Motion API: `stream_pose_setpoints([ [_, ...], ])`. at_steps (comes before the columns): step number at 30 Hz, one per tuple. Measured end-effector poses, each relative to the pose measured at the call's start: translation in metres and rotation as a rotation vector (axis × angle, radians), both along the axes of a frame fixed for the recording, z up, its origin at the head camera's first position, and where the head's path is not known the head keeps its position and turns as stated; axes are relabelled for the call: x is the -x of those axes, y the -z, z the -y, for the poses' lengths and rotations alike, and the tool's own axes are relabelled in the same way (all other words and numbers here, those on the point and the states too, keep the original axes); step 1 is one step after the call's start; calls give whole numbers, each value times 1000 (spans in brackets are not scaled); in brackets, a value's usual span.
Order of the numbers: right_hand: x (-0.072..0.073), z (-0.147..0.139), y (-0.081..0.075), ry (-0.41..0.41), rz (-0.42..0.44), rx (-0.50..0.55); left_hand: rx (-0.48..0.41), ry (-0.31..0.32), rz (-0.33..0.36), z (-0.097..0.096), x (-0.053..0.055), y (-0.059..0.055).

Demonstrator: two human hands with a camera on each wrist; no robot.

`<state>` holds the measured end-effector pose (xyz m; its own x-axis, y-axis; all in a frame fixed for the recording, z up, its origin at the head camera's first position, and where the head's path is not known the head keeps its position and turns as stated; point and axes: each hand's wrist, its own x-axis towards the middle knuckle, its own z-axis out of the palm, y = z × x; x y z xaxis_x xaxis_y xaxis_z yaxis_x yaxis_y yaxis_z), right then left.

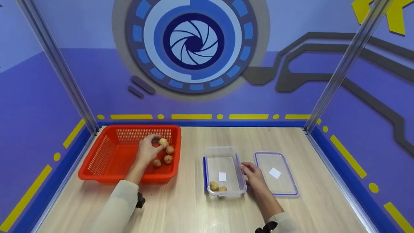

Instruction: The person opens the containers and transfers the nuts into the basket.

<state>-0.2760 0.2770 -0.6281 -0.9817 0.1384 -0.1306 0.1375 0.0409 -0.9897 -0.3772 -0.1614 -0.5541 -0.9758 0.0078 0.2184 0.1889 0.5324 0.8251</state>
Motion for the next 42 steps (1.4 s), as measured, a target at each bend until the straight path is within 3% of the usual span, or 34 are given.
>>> stream_pose_setpoints([
  [14, 0, 1, 2, 4, -10, 12, 78, 23, 79, -1, 0, 6],
  [31, 0, 1, 1, 16, -4, -2, 86, 31, 101, 0, 0, 3],
  [42, -1, 2, 0, 5, -9, 6, 105, 27, 70, 0, 0, 4],
])
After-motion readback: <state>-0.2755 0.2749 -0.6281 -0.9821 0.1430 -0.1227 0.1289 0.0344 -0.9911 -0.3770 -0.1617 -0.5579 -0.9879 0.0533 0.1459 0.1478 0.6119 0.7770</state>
